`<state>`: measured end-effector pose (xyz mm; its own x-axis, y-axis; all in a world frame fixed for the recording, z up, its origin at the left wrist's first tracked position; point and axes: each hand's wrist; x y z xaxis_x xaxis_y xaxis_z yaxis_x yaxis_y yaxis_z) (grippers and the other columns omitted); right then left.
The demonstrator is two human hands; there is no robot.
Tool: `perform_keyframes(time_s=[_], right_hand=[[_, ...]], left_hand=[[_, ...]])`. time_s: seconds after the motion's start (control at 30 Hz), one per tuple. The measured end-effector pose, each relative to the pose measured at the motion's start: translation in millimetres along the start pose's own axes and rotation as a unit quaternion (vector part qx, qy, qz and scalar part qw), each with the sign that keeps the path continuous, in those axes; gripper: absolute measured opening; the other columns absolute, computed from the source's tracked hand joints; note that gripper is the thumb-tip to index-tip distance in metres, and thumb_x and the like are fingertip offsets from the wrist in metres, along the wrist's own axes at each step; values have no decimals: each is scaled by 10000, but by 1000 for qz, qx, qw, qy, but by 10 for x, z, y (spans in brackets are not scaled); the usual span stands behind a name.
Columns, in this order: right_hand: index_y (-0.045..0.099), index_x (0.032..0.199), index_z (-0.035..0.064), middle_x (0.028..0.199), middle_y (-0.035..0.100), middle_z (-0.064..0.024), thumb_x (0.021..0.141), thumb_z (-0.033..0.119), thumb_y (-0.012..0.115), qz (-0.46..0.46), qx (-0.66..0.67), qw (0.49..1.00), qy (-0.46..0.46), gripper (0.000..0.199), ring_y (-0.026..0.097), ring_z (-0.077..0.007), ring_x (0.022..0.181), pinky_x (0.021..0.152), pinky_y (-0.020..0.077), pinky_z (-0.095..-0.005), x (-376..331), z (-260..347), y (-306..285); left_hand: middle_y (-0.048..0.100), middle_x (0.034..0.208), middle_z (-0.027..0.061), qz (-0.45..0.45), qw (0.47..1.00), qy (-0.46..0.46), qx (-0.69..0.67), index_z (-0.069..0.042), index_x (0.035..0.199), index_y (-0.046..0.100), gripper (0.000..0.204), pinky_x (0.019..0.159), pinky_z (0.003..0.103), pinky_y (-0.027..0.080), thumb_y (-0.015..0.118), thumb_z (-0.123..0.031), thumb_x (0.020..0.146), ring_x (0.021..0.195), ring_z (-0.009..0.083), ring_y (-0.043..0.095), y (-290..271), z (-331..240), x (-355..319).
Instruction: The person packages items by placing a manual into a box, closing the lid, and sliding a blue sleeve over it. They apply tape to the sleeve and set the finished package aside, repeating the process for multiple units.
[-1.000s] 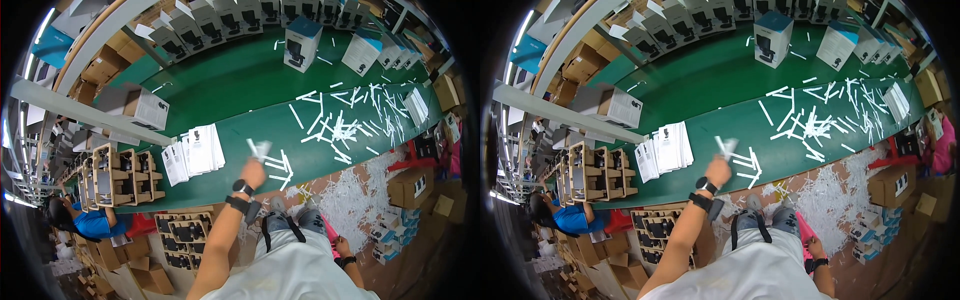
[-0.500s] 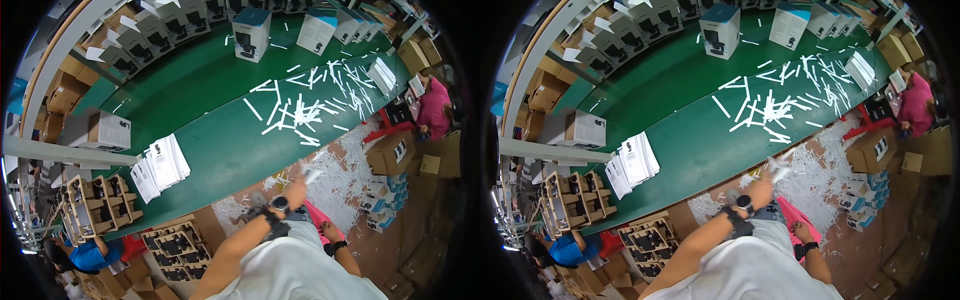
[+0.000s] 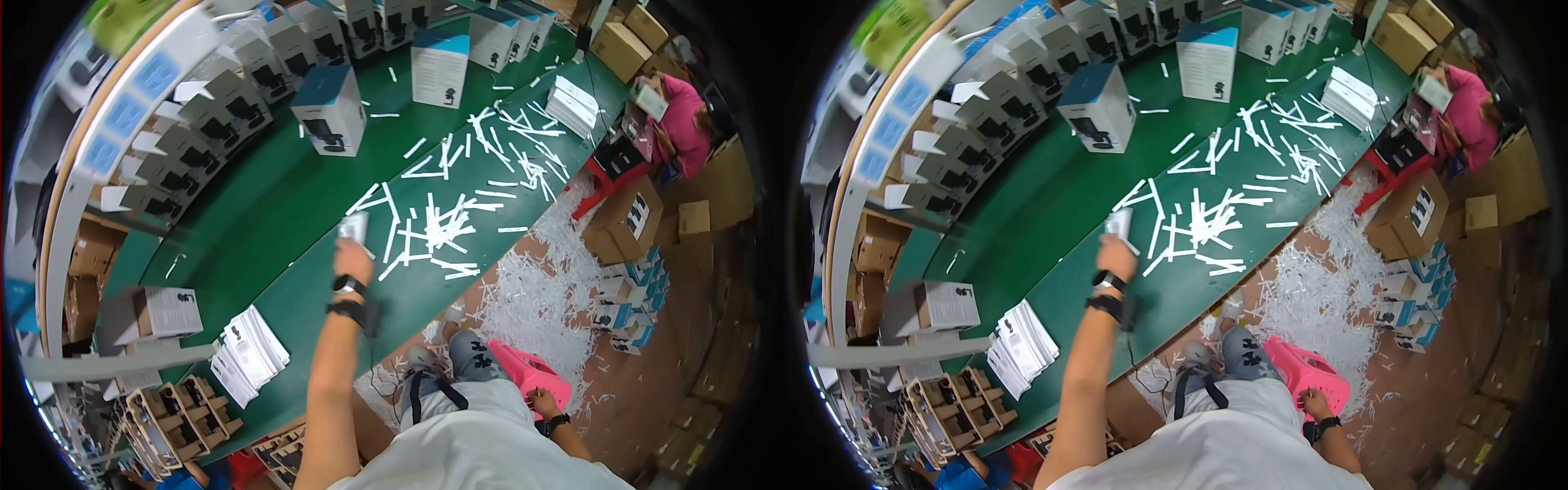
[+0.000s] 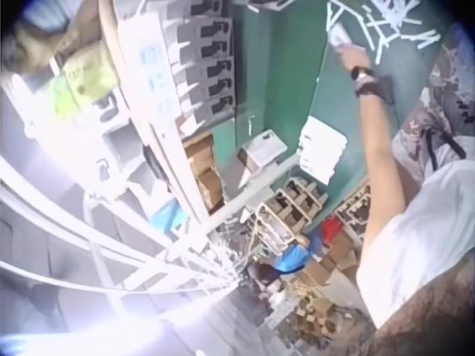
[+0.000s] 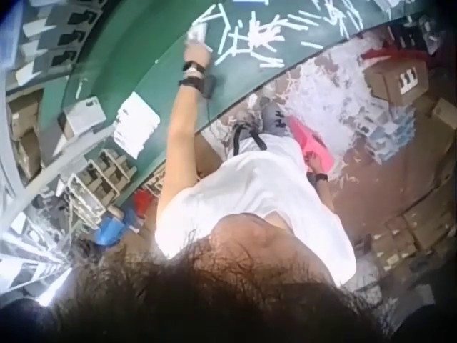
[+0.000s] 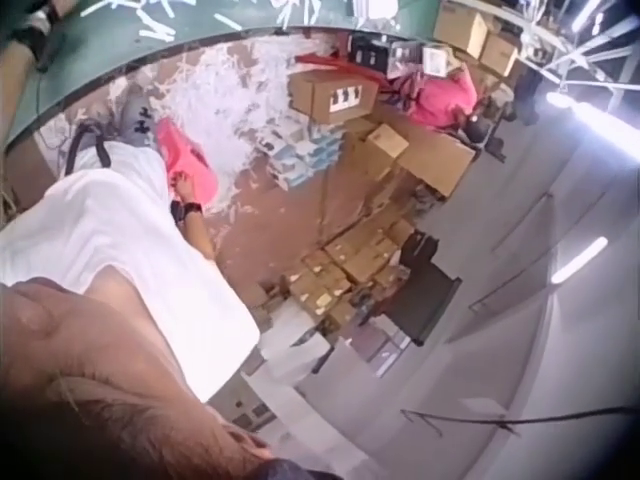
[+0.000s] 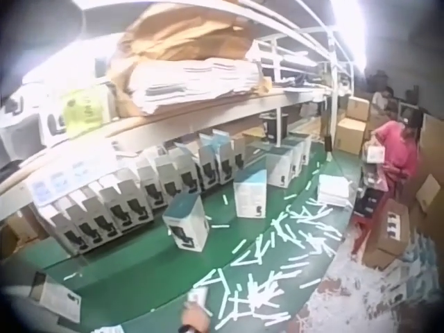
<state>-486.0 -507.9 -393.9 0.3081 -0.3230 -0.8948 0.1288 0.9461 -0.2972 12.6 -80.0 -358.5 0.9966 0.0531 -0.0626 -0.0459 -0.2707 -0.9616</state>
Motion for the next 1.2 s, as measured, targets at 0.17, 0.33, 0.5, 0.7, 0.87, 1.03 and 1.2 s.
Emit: perform_keyframes(time_s=[0.17, 0.33, 0.5, 0.7, 0.87, 1.03, 1.2], right_hand=[[663, 995, 11, 863, 692, -101, 888, 32, 546, 77, -185, 974, -102, 160, 684, -223, 728, 621, 548, -339, 773, -117, -62], [636, 997, 33, 857, 692, -80, 931, 119, 565, 11, 49, 997, -53, 129, 683, -196, 727, 613, 541, -333, 634, 916, 51], [653, 984, 46, 877, 702, -61, 974, 136, 539, 15, 89, 990, -111, 145, 660, -171, 713, 604, 520, -335, 739, 1389, 83], [623, 1041, 65, 901, 697, -69, 969, 166, 547, 0, 93, 996, 12, 146, 667, -182, 742, 618, 516, -325, 651, 1035, -73], [610, 1038, 64, 884, 688, -71, 968, 172, 557, -50, 155, 986, 29, 140, 660, -184, 726, 612, 517, -327, 328, 769, -20], [616, 1015, 18, 885, 684, -88, 965, 146, 560, -62, 152, 986, 2, 148, 646, -186, 711, 615, 523, -326, 148, 870, 291], [634, 999, 9, 867, 685, -91, 965, 147, 557, -47, 189, 981, 19, 161, 640, -181, 701, 625, 521, -325, -24, 825, 569]], left_hand=[[663, 850, 210, 182, 940, 231, -172, -42, 1219, 546, 322, 669, 533, 529, 515, -145, 916, 726, 419, 659, 452, -1989, -1417], [624, 1058, 255, 113, 976, 116, -143, 1, 1240, 513, 466, 646, 505, 545, 605, -46, 785, 788, 412, 665, -150, -1795, -522], [659, 889, 181, -87, 989, -28, 119, 68, 1114, 545, 258, 624, 434, 570, 508, -75, 902, 737, 370, 676, -135, 29, 871], [692, 924, 199, -65, 942, 307, -121, -7, 1167, 548, 298, 637, 499, 540, 535, -129, 895, 756, 397, 676, 572, -1980, -339], [660, 922, 232, 138, 962, 150, -179, -19, 1176, 497, 325, 621, 500, 538, 545, -76, 859, 724, 432, 663, -146, -2536, -115], [650, 799, 145, -63, 995, 61, 49, 2, 1038, 580, 175, 501, 382, 522, 569, -133, 927, 624, 323, 657, 629, -1213, 735], [635, 947, 236, 226, 846, 470, -108, 25, 1055, 571, 204, 753, 458, 542, 544, -81, 882, 903, 375, 662, 911, -2552, -816]])
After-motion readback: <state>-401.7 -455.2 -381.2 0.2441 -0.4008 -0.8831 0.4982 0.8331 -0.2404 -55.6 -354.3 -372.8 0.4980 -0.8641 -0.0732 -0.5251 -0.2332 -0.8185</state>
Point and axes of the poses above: each hand's wrist, its own x-axis towards the middle knuckle, its own y-axis out of the palm, z = x × y
